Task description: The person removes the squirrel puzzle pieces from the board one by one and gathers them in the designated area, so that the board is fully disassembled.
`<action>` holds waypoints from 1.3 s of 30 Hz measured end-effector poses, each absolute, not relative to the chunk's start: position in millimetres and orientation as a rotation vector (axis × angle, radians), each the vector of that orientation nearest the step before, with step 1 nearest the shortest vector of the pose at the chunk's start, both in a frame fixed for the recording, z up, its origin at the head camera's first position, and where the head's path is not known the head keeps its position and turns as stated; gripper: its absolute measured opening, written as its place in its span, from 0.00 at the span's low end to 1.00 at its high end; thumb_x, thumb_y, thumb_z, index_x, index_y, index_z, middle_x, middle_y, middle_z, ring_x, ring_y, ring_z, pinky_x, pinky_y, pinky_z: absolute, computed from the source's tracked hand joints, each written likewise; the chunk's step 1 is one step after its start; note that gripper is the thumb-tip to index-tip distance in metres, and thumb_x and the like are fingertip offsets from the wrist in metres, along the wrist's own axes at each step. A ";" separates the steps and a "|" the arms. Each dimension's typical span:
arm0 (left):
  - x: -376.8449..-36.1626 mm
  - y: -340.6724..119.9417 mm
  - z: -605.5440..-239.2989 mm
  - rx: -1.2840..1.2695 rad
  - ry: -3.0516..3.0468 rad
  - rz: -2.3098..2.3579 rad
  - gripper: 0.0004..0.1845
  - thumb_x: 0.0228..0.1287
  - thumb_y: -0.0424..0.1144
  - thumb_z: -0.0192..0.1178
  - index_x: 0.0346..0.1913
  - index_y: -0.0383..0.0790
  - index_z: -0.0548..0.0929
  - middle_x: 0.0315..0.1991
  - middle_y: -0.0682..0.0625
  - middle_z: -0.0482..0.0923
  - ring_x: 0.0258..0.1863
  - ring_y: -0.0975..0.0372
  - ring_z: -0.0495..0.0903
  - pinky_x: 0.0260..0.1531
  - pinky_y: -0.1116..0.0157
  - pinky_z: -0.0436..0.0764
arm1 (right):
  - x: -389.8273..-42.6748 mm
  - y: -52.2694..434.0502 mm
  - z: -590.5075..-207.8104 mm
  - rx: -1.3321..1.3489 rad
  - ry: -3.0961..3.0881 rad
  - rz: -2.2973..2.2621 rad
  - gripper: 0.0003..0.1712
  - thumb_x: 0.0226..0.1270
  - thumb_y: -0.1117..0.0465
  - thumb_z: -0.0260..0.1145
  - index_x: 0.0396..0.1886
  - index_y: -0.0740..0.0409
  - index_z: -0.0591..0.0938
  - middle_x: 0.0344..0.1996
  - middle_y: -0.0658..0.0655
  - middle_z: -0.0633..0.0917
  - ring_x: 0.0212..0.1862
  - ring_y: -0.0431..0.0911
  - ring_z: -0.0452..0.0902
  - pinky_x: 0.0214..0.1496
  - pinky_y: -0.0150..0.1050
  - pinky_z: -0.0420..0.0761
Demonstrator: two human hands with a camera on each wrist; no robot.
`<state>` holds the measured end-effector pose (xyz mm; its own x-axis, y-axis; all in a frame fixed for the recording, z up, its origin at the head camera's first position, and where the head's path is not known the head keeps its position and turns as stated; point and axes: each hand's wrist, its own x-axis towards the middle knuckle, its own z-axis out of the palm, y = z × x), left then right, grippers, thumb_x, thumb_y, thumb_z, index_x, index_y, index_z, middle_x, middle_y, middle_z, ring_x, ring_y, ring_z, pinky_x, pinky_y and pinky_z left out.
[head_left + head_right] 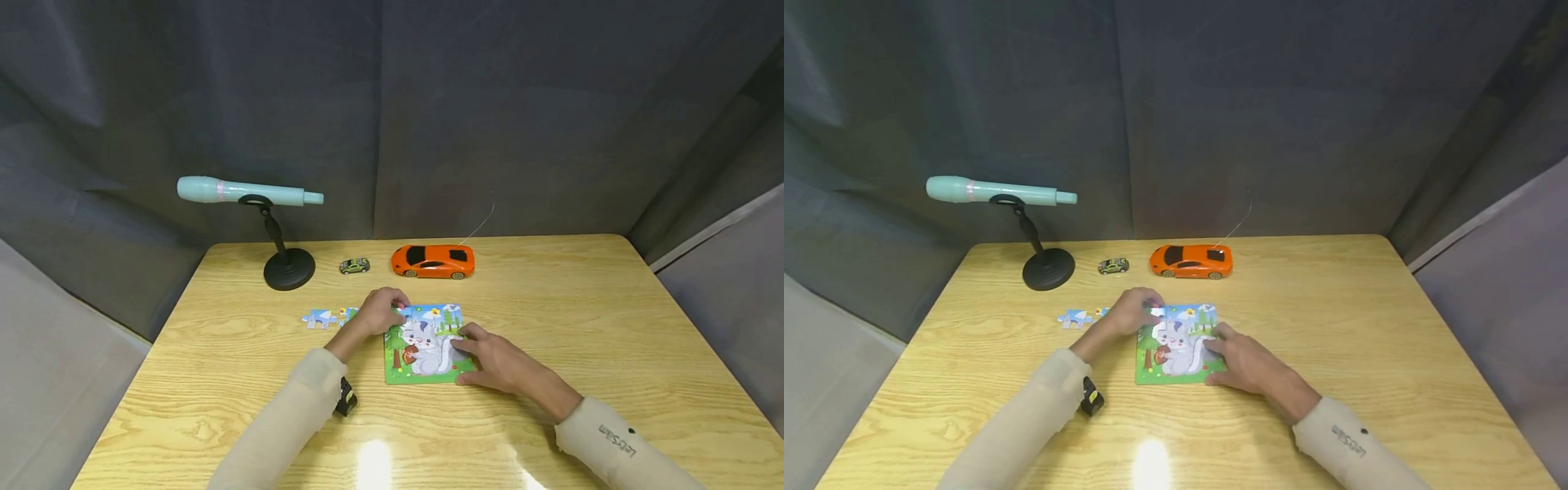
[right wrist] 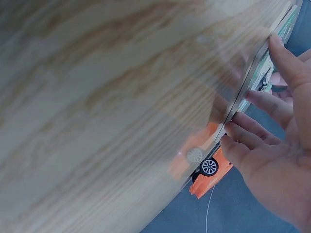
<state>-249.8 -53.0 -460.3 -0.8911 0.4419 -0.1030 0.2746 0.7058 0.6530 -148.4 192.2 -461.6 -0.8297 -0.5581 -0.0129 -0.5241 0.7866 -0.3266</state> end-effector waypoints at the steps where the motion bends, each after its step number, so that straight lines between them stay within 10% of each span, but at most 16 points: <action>1: -250.6 -54.3 -460.7 0.583 2.668 0.974 0.11 0.57 0.33 0.66 0.44 0.40 0.83 0.42 0.47 0.79 0.44 0.58 0.75 0.50 0.60 0.74 | -148.6 192.1 -461.6 -0.874 2.865 -0.474 0.38 0.54 0.47 0.72 0.59 0.64 0.76 0.57 0.61 0.73 0.48 0.46 0.76 0.50 0.43 0.78; 20: -250.5 -66.9 -440.4 0.678 2.595 1.062 0.09 0.70 0.35 0.53 0.44 0.38 0.83 0.37 0.50 0.79 0.31 0.62 0.72 0.34 0.68 0.73 | -148.9 189.1 -459.6 -0.896 2.875 -0.456 0.38 0.53 0.46 0.72 0.59 0.65 0.76 0.57 0.62 0.73 0.49 0.48 0.77 0.50 0.43 0.79; 39: -261.4 -147.6 -421.2 0.713 2.647 1.109 0.08 0.69 0.33 0.54 0.43 0.34 0.82 0.39 0.45 0.78 0.40 0.57 0.75 0.44 0.61 0.75 | -147.2 190.8 -459.2 -0.880 2.871 -0.454 0.38 0.54 0.47 0.72 0.60 0.65 0.76 0.57 0.62 0.73 0.47 0.46 0.77 0.48 0.42 0.79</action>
<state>-261.4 -147.6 -421.2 -0.8679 0.4965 0.0152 0.3589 0.6058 0.7100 -147.2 190.8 -459.2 -0.8270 -0.5621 -0.0125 -0.5308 0.7878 -0.3125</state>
